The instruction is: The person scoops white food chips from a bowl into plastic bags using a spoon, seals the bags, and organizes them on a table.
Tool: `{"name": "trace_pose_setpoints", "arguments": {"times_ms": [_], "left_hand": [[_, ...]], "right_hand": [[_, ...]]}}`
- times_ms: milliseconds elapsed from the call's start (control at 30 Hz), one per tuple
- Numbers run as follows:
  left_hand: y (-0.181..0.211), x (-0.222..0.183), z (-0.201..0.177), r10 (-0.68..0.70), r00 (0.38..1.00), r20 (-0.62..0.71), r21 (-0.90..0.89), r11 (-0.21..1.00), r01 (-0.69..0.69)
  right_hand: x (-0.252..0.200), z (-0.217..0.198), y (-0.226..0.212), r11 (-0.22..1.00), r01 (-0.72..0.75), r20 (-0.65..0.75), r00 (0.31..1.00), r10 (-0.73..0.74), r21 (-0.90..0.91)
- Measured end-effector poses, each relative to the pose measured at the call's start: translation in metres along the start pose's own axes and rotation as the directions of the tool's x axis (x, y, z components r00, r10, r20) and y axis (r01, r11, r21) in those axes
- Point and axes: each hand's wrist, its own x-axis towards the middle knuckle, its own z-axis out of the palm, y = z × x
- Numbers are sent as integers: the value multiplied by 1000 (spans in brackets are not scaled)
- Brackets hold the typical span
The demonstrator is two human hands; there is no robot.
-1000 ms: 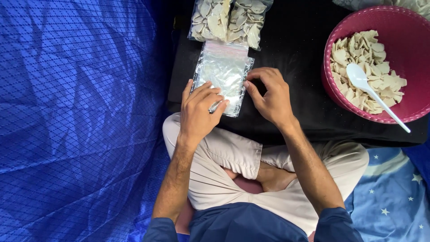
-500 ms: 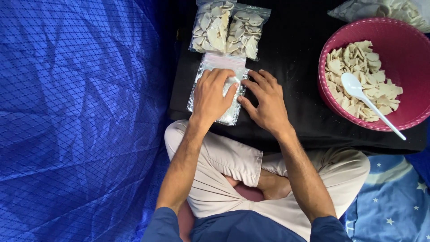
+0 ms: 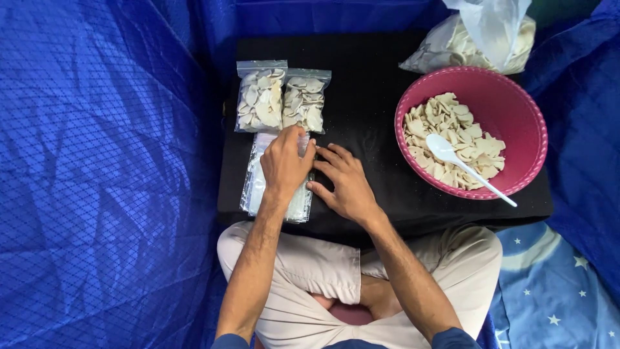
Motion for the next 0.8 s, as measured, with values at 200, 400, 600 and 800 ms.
{"name": "trace_pose_setpoints", "arguments": {"times_ms": [200, 400, 600, 800], "left_hand": [[6, -1, -17, 1, 1000, 31, -118, 993, 3], [6, 0, -26, 9, 998, 58, -298, 955, 9], [2, -4, -26, -45, 996, 82, -409, 910, 75], [1, -6, -34, -94, 988, 124, -549, 823, 148]], "right_hand": [[2, -5, -3, 1000, -3, 19, 1000, 3, 23], [2, -6, -4, 999, -18, 34, 999, 17, 33], [0, -2, -1, 1000, -14, 40, 999, 13, 21], [3, 8, 13, 992, -13, 1, 1000, 13, 123]]}}
